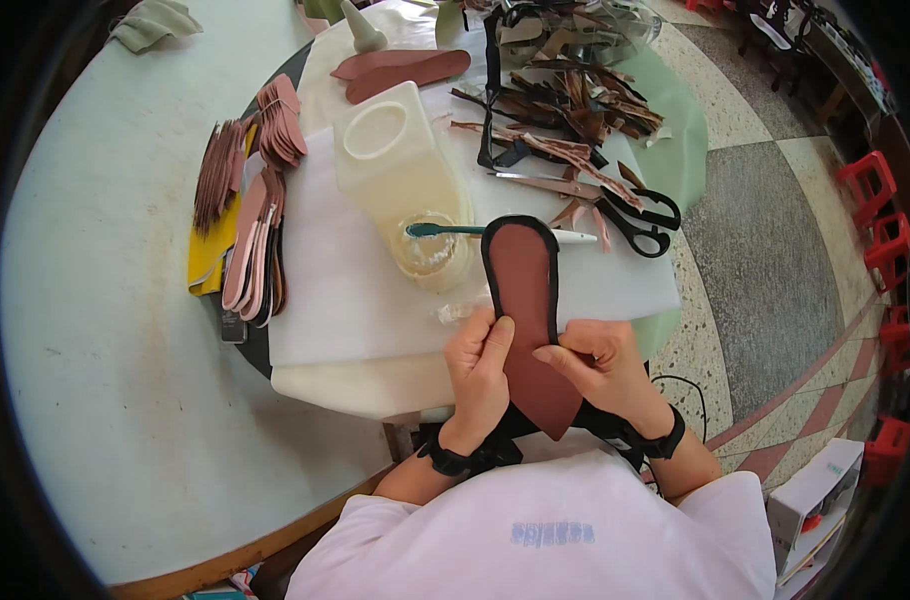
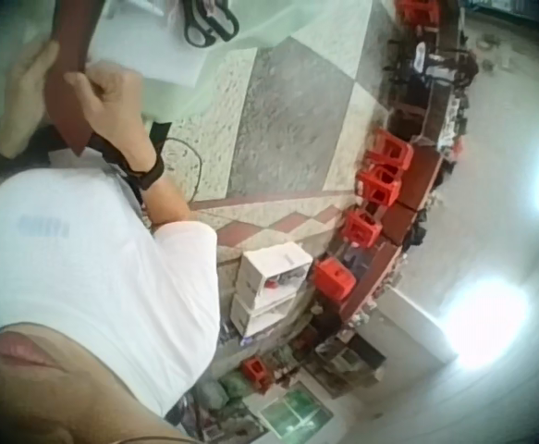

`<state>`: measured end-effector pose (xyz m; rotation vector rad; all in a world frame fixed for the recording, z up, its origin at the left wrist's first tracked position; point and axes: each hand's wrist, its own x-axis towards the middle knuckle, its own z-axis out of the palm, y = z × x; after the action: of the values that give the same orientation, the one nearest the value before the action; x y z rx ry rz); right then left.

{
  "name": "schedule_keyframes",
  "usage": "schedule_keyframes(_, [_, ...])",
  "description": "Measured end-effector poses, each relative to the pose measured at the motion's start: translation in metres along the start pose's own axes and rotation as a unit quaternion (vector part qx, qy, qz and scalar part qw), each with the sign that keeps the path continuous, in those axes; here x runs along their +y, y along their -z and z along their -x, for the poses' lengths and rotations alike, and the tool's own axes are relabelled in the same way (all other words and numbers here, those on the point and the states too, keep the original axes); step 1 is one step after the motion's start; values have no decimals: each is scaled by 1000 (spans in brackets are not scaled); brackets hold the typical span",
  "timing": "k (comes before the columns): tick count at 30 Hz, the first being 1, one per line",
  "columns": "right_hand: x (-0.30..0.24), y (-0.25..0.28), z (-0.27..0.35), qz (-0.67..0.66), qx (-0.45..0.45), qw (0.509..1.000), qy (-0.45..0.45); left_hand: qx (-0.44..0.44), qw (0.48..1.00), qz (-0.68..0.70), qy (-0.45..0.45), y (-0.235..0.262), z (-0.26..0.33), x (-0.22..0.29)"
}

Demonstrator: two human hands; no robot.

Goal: The person presses a pink strip onto the edge of a shoe sole, trims the excess with shears, and applies adhesive using a toothbrush. They then wipe the sole, press a black strip onto the edge, and trim the excess before stacking it.

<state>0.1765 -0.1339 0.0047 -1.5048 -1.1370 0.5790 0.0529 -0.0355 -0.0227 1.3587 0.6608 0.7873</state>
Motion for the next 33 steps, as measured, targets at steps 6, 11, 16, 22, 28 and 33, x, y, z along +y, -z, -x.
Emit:
schedule_keyframes(6, [-2,9,1,-19,-16,999,22,-14,987,149,65,-12,1,12])
schedule_keyframes(11, [0,42,-2,19,-80,994,68,-107,982,131,79,0,9,27])
schedule_keyframes(16, [-2,65,6,96,-182,974,98,-88,993,80,-11,9,7,46])
schedule_keyframes(22, [-4,66,14,198,-220,945,138,-103,986,-68,-114,18,-12,66])
schedule_keyframes(28, [-7,63,18,228,-223,936,150,-202,925,-239,-214,13,-25,79])
schedule_keyframes(33, [-9,57,19,260,-217,923,181,-343,870,-269,-231,5,-29,88])
